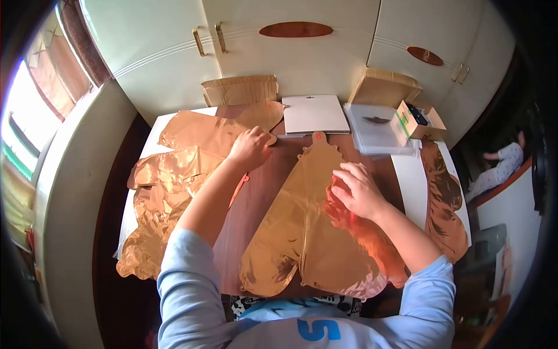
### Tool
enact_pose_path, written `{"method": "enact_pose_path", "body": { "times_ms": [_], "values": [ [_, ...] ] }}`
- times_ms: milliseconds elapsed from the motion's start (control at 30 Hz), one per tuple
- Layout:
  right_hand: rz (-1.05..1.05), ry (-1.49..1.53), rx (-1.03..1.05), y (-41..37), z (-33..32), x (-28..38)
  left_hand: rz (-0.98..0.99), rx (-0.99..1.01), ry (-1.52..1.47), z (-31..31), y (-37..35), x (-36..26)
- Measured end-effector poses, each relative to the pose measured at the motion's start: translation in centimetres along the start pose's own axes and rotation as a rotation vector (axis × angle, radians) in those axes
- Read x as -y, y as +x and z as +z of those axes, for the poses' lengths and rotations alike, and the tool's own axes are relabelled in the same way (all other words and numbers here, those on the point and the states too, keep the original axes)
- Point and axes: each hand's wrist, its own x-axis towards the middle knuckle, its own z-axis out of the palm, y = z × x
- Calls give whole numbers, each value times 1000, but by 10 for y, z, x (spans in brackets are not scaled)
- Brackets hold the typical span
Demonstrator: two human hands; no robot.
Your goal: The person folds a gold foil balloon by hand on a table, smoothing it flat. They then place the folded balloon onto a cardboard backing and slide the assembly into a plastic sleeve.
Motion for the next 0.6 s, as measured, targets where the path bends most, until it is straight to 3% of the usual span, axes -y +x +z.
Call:
{"method": "enact_pose_path", "body": {
  "times_ms": [100, 267, 367, 467, 600],
  "values": [
    [-12, 64, 7, 32, 6, 14, 5, 110, 85, 16, 13, 16],
    [-58, 104, 30, 76, 23, 8, -49, 51, 37, 34, 20, 25],
    [-67, 232, 25, 110, 44, 5, -256, 182, -264, 4, 29, 16],
    [-102, 256, 10, 144, 70, 0, -411, 42, -544, 8, 30, 27],
    [-79, 249, -13, 173, 86, 10, -591, 212, -591, -6, 40, 36]
  ]
}}
